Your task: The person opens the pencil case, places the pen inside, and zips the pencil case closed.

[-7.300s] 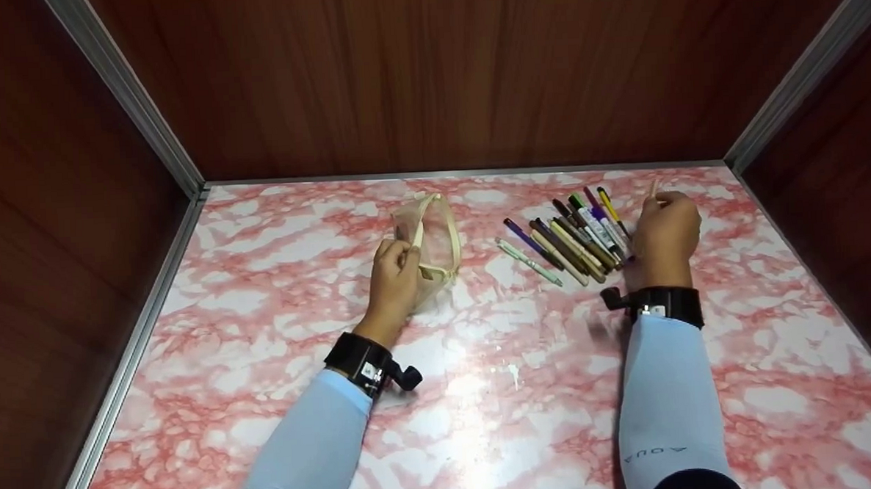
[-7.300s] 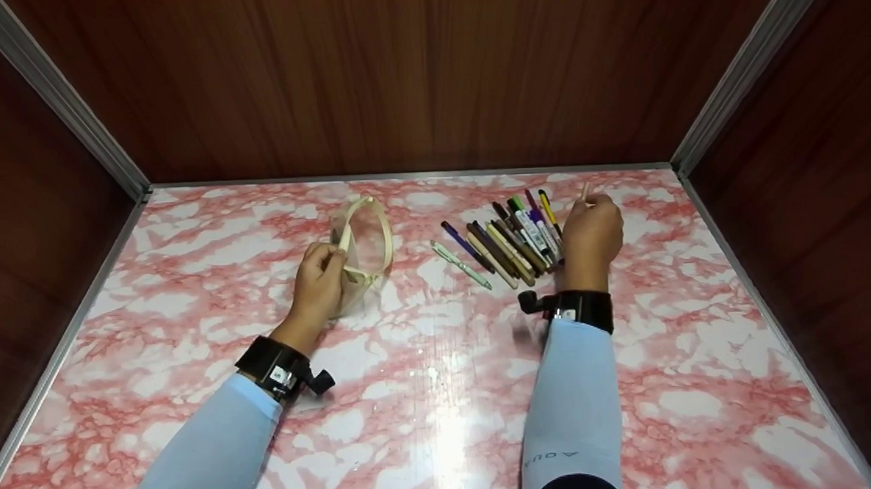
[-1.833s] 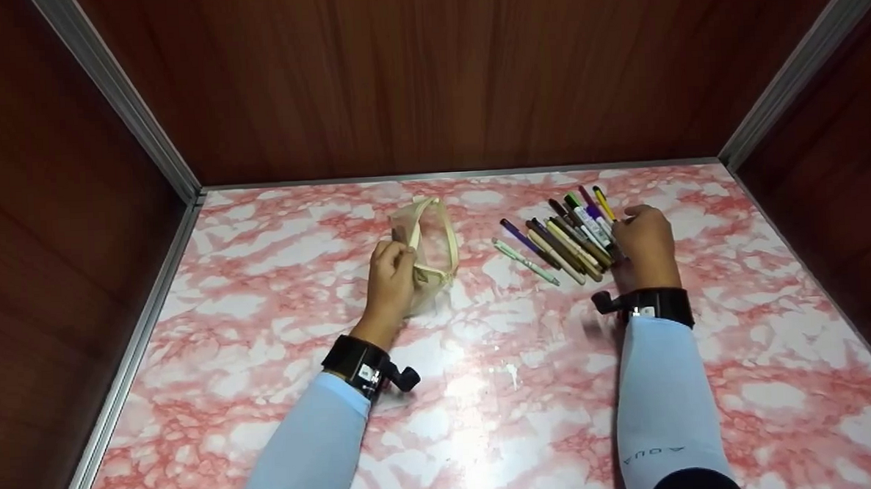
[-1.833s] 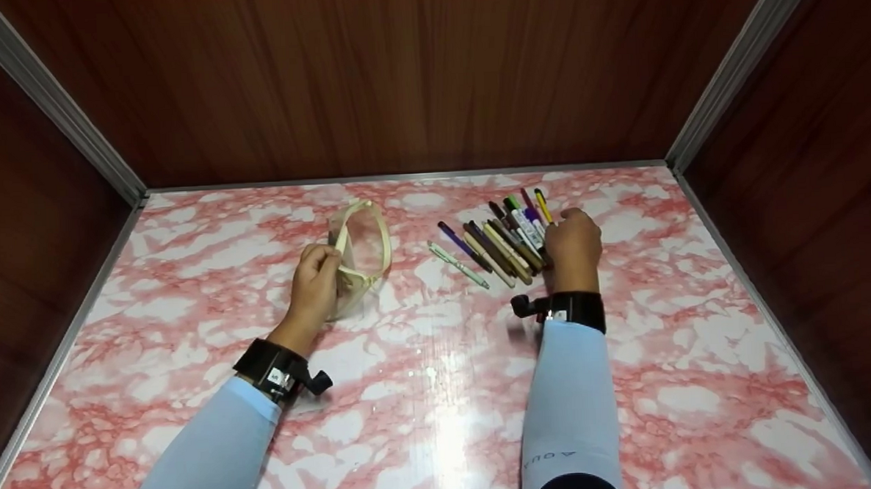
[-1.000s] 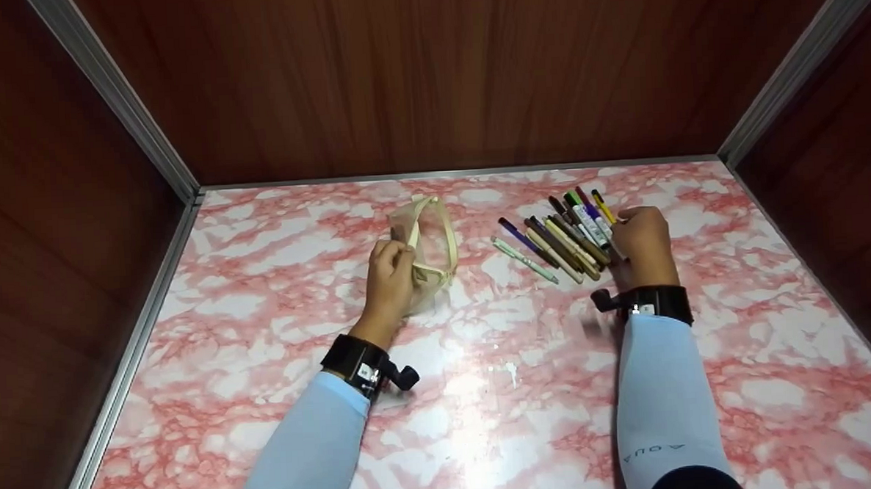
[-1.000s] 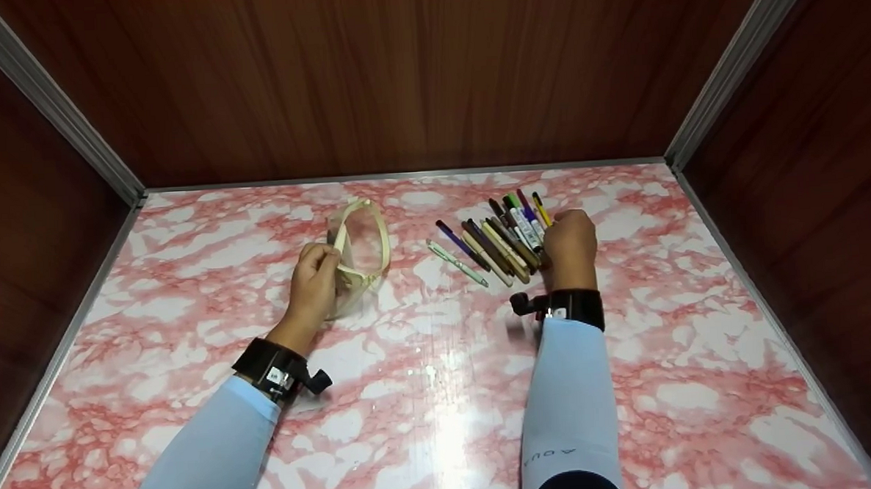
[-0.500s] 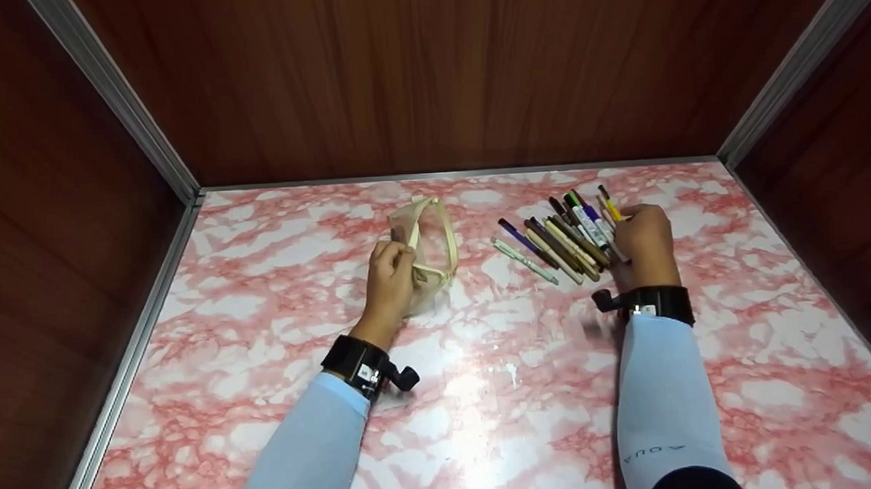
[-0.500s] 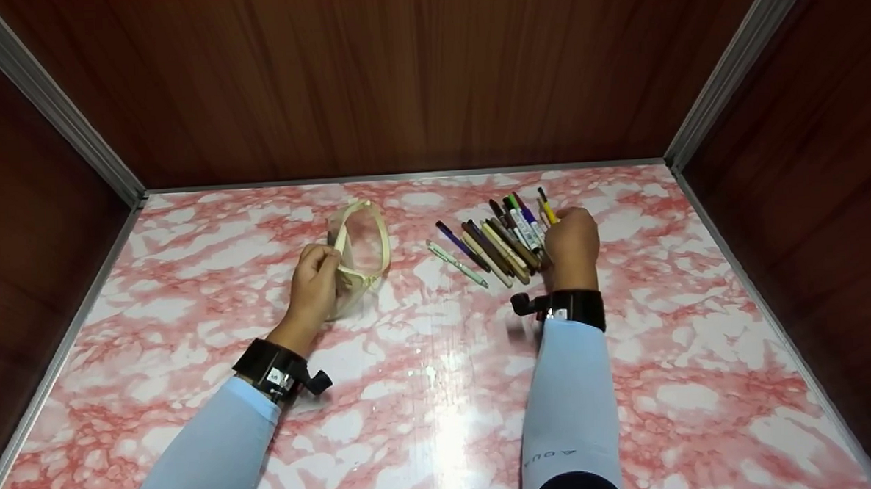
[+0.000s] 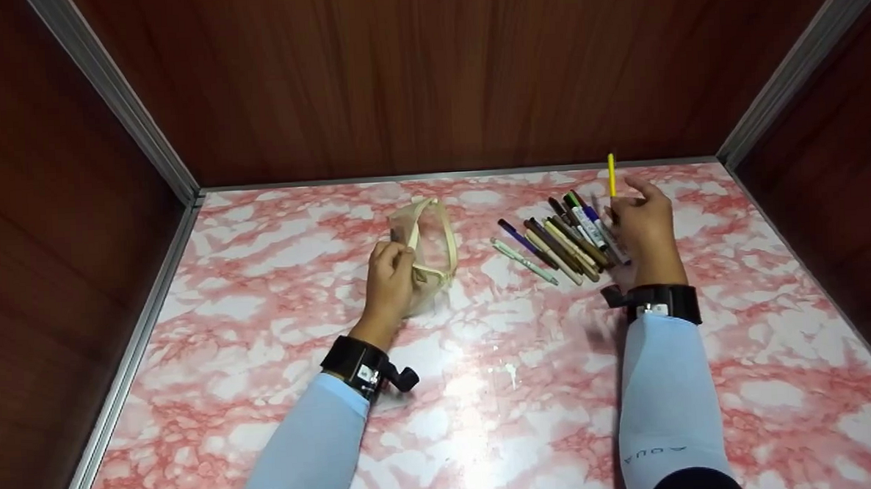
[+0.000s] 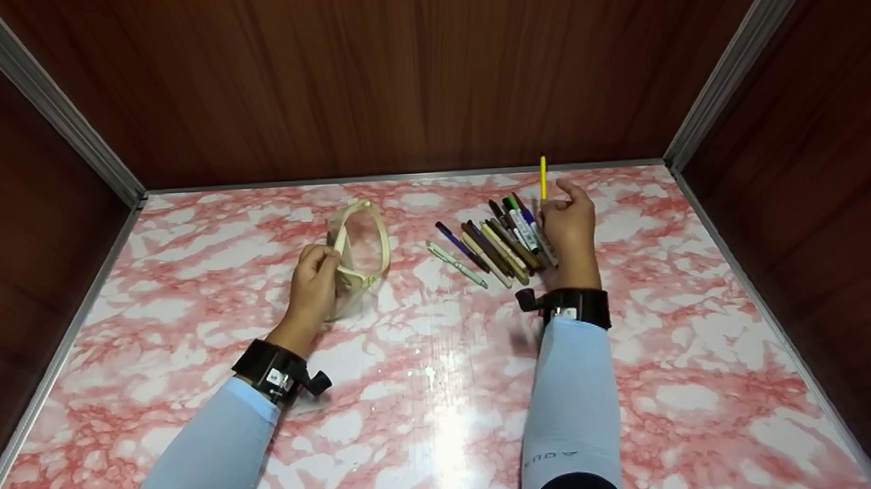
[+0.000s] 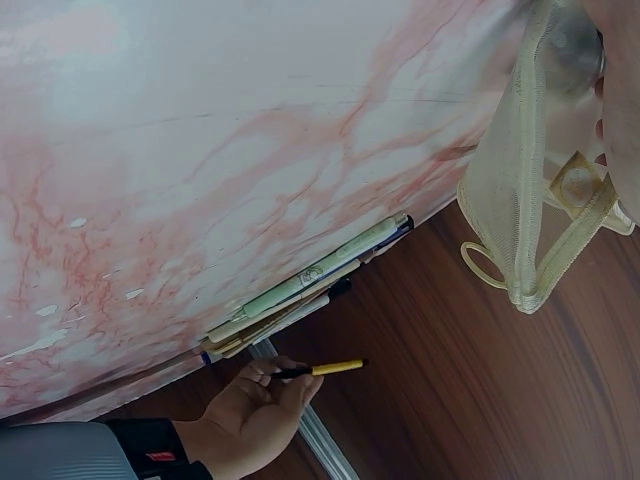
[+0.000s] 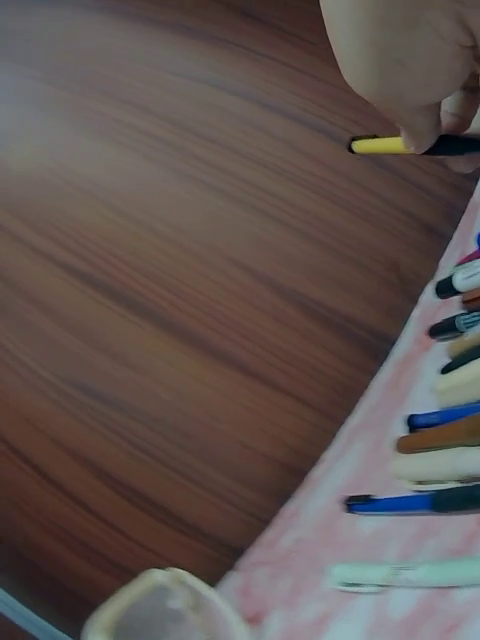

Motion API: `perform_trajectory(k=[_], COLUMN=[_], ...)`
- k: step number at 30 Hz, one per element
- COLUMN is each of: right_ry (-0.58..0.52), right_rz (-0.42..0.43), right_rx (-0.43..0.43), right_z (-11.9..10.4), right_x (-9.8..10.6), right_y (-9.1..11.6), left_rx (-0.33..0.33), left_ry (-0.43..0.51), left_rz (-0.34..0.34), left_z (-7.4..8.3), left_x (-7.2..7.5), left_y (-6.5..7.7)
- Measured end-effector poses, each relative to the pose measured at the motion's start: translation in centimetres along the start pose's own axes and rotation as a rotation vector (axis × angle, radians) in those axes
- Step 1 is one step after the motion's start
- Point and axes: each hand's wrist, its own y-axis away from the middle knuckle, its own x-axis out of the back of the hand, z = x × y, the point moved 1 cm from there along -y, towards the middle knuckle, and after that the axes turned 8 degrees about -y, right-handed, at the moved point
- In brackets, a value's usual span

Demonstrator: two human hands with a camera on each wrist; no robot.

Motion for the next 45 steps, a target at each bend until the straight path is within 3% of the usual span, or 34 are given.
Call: perform_trajectory(k=[7, 17, 19, 25, 29, 35, 39, 45], right_ry=[-0.303, -0.444, -0.48, -0.422, -0.35, -0.261, -0.27, -0.231], right_rz=[-0.077, -0.256, -0.274, -0.226, -0.182, -0.155, -0.144, -0.145], right_rx=[-0.034, -0.037, -0.038, -0.014, -0.002, 0.029, 0.051, 0.086], right_z=[-1.2, -2.3, -2.4, -2.6, -2.8, -3.1, -3.2, -3.3], right_x=[-0.7, -2.4, -2.7, -3.4, -4.1, -5.2, -5.7, -6.4], right_y=[0.8, 1.6, 1.7, 1.9, 2.1, 2.4, 2.5, 2.8], left_rx=[0.037, 0.054, 0.045, -0.021, -0.046, -0.02, -0.015, -0.053], left_ry=[-0.015, -0.009, -0.017, -0.148, -0.145, -0.098, -0.095, -0.137], left_rz=[-0.022, -0.03, -0.024, 0.014, 0.016, -0.004, -0.006, 0.021], left_z=[0.7, 0.9, 0.4, -3.8, -5.2, -5.8, -5.8, -4.8], left_x=[0.2, 0.2, 0.1, -0.6, -0.8, -1.0, -1.0, -0.8], left_y=[0.0, 0.0, -0.1, -1.1, -1.5, -1.7, -1.7, -1.5])
